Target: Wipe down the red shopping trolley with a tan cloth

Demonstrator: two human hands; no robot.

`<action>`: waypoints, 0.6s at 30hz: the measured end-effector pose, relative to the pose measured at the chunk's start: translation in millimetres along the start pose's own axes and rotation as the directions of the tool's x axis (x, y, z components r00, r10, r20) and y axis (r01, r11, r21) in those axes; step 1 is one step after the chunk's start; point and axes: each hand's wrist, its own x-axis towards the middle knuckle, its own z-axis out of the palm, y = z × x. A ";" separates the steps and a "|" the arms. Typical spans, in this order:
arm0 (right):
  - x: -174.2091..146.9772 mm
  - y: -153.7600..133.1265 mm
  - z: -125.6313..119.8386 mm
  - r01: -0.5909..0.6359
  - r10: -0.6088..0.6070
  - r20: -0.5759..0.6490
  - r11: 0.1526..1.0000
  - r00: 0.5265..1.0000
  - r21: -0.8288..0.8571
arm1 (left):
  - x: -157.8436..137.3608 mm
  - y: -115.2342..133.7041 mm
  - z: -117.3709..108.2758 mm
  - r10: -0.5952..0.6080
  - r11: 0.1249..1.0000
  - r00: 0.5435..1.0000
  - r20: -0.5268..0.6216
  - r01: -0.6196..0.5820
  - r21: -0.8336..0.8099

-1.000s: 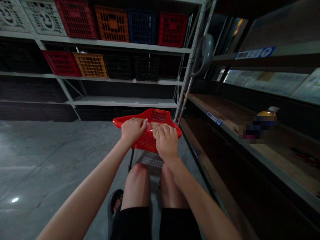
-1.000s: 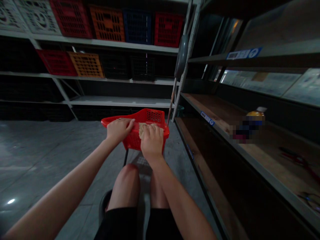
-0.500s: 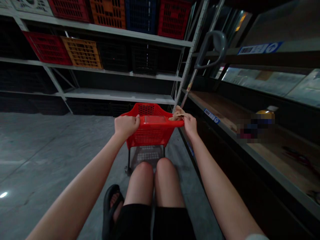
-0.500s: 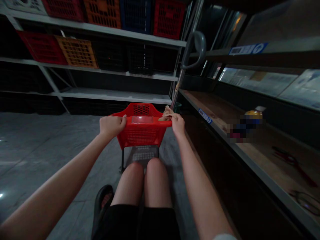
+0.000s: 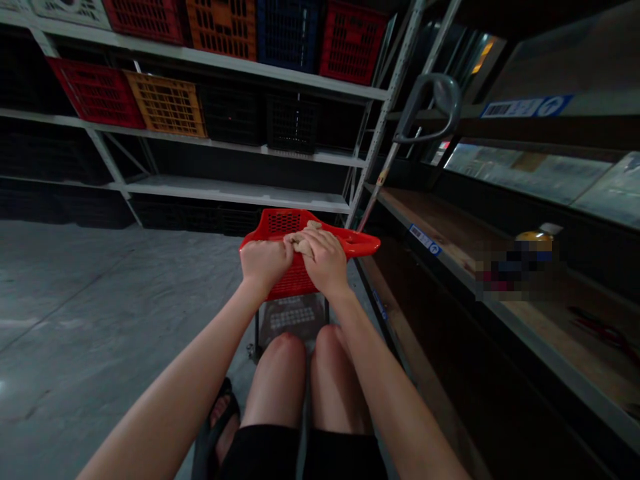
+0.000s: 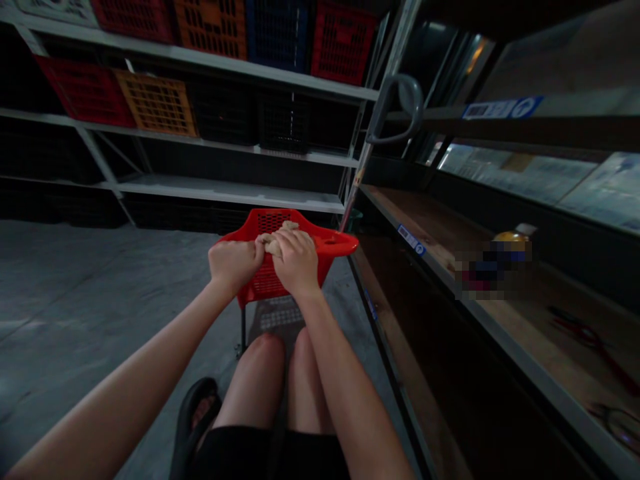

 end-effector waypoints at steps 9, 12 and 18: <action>-59.3 108.8 -24.8 0.107 -0.147 -0.261 0.981 0.954 -0.161 | -3.5 1.2 0.4 0.031 0.998 0.999 -0.022 -0.032 -0.052; -42.2 149.9 -43.0 -0.002 -0.028 -0.155 0.981 0.988 -0.193 | -4.3 5.5 0.5 0.034 0.998 0.999 -0.025 -0.035 -0.059; -6.5 182.7 -62.6 -0.513 0.510 -0.066 0.856 0.858 -0.061 | -6.6 20.0 -0.3 0.040 0.996 0.999 -0.031 -0.042 -0.074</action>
